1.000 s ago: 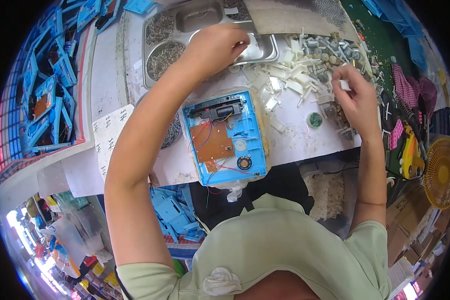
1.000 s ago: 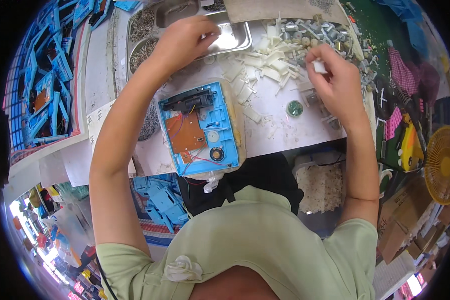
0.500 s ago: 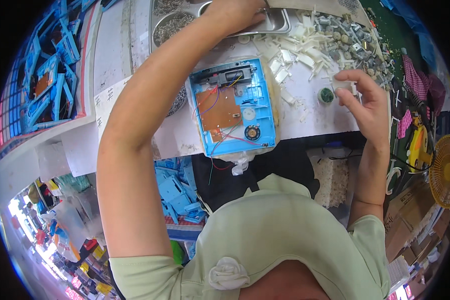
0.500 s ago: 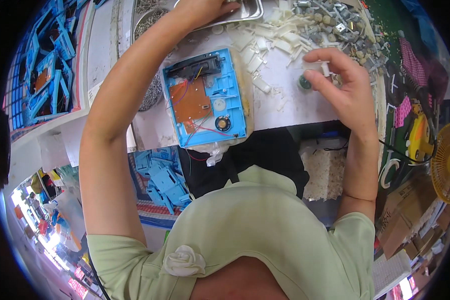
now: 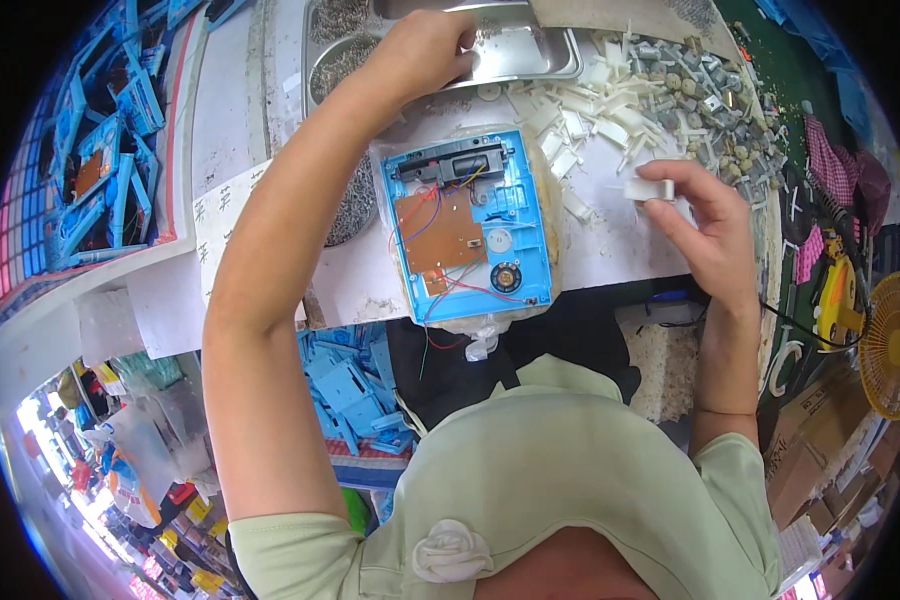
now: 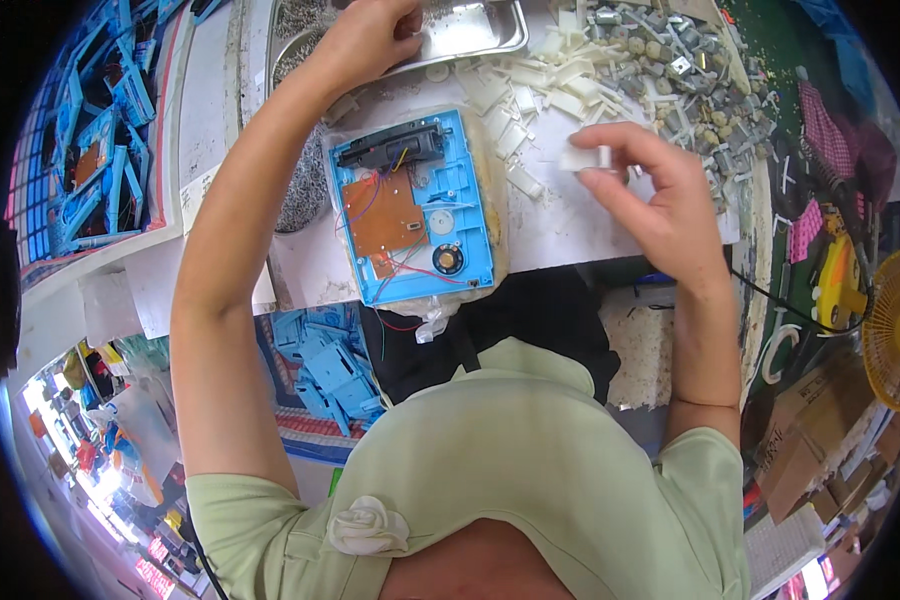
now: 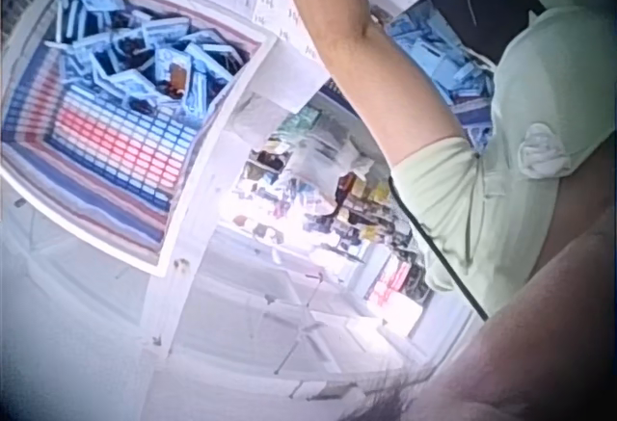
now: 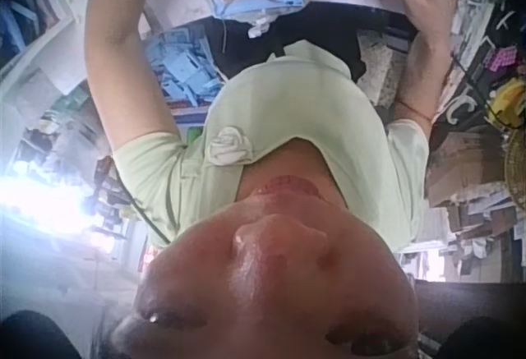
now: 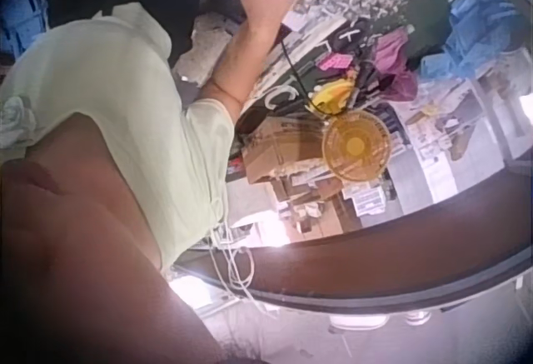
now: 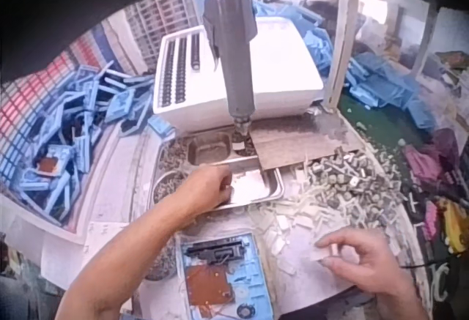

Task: Assemble internal components of an electronic device, including soldering and screw fastening.

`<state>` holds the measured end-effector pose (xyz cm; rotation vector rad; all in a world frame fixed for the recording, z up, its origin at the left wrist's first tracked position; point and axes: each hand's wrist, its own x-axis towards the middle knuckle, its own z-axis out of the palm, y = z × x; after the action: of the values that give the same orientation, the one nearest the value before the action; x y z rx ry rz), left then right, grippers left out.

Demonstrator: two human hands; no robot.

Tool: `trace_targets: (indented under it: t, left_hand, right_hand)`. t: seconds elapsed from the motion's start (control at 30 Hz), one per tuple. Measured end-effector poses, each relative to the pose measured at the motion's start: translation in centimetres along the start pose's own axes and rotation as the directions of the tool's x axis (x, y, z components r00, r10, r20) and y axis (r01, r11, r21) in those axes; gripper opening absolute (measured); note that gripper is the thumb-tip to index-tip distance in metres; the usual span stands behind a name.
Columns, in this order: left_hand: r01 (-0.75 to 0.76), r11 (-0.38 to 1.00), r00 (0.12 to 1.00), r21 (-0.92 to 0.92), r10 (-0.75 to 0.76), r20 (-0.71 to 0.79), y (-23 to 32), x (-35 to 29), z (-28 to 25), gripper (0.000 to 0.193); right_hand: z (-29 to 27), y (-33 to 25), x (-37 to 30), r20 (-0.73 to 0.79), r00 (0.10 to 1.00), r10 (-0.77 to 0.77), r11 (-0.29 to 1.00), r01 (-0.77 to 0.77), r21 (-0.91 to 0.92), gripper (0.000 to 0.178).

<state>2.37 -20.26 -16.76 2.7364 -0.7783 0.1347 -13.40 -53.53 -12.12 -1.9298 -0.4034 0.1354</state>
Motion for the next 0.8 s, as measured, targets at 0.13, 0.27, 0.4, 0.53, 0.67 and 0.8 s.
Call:
trace_targets:
  t: [0.13, 0.27, 0.4, 0.53, 0.67, 0.8]
  left_hand:
    - [0.079, 0.968, 0.981, -0.240, -0.119, -0.156, 0.2, -1.6, -1.6, 0.027]
    - [0.242, 0.701, 0.969, -0.671, -0.206, 0.135, 8.2, -8.7, -7.4, 0.022]
    - [0.397, 0.208, 0.902, -0.894, -0.269, 0.338, 15.5, -14.7, -7.7, 0.017]
    - [0.391, 0.309, 0.906, -0.867, -0.296, 0.303, 16.9, -18.8, -6.2, 0.017]
    - [0.437, 0.251, 0.886, -0.864, -0.289, 0.364, 17.7, -19.9, -6.0, 0.016]
    - [0.380, 0.311, 0.919, -0.871, -0.234, 0.317, 18.1, -19.9, -5.3, 0.017]
  right_hand:
    - [1.7, -1.1, 0.8, -0.036, 0.999, -0.039, 0.996, 0.041, 0.080, 0.030]
    - [4.3, -2.3, 1.1, -0.182, 0.977, -0.112, 0.940, 0.164, 0.300, 0.033]
    - [4.9, -3.1, 0.2, 0.027, 0.953, -0.302, 0.933, 0.290, 0.212, 0.032]
    - [5.5, -3.2, -1.2, 0.246, 0.882, -0.402, 0.912, 0.410, 0.021, 0.030]
    - [5.6, -3.1, -2.4, 0.201, 0.880, -0.431, 0.902, 0.422, 0.087, 0.032]
    - [6.0, -2.9, -3.1, 0.258, 0.834, -0.488, 0.867, 0.497, 0.035, 0.035]
